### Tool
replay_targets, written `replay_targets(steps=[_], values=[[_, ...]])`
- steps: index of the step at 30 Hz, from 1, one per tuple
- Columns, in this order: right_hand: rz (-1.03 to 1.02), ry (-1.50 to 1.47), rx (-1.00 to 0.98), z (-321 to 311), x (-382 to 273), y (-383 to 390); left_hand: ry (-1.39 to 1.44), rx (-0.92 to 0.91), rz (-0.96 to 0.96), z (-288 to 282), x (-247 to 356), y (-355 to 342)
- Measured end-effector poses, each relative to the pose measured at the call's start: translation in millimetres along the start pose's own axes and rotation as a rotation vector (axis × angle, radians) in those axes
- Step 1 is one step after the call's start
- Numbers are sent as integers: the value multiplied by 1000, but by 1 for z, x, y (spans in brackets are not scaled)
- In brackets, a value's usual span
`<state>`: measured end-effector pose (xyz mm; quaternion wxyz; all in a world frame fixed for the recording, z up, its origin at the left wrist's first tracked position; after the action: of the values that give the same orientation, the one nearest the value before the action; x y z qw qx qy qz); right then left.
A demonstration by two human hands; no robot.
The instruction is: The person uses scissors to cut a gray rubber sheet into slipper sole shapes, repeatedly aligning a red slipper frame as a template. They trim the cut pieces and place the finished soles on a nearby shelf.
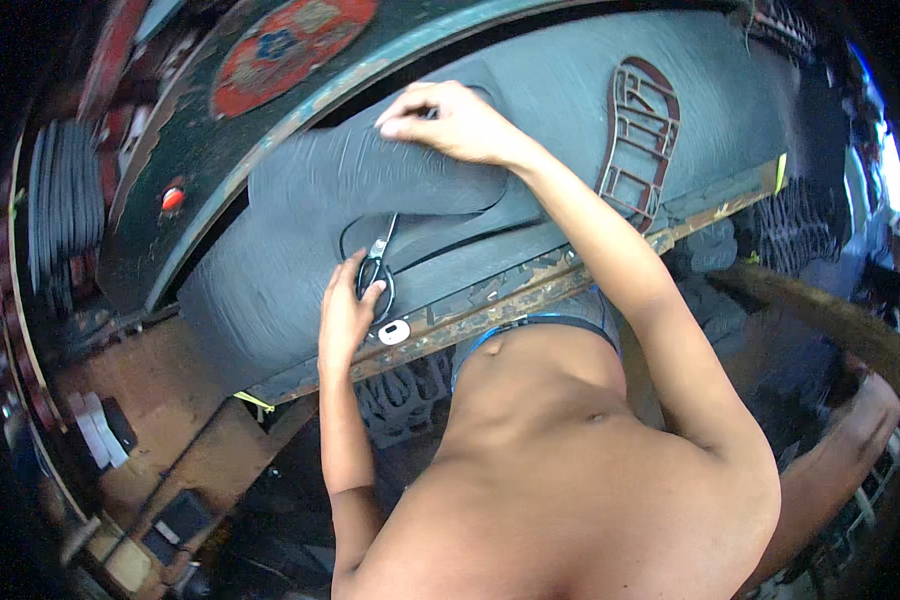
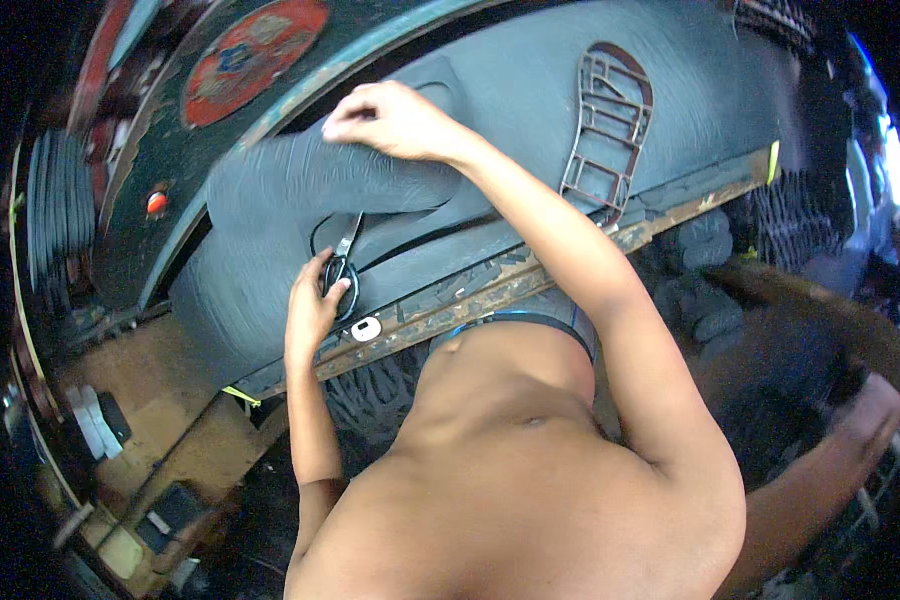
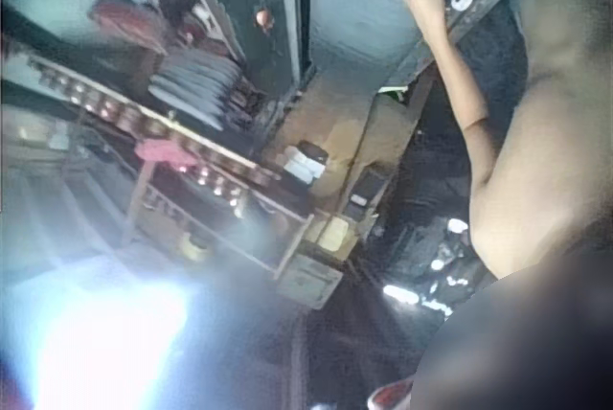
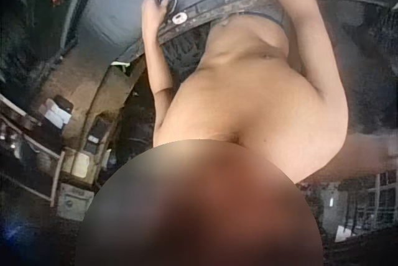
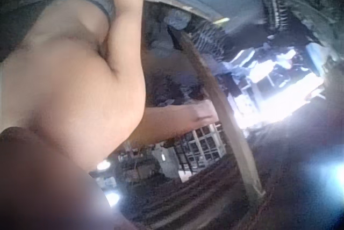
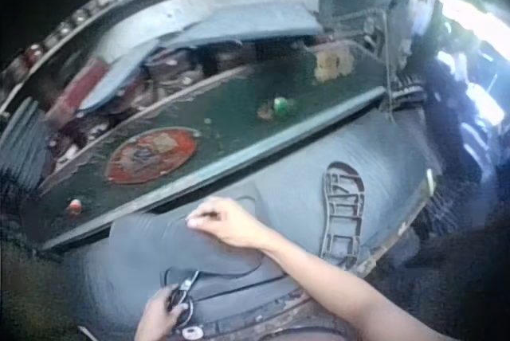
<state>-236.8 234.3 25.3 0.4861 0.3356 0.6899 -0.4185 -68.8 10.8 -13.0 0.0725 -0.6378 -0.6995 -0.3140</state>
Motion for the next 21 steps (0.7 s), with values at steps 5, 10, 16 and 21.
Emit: replay_targets(steps=[5,10,16,21], values=[[169,-16,246,-9,-3,10,72,128,51,12,-27,23],[117,227,47,7,-4,33,120,184,40,19,-35,27],[179,546,-598,59,33,88,31,340,41,26,-32,28],[333,627,-712,66,65,101,40,401,51,28,-34,32]])
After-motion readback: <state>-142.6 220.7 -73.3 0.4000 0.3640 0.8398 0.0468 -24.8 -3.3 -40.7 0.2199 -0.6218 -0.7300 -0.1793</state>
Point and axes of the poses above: each hand's wrist, its own y-axis away from the middle knuckle, its own z-axis out of the palm, x = y × z, the point moved 9 cm from there along -y, towards the middle knuckle, and after that the axes turned 3 degrees about -z, right-handed, at the moved point
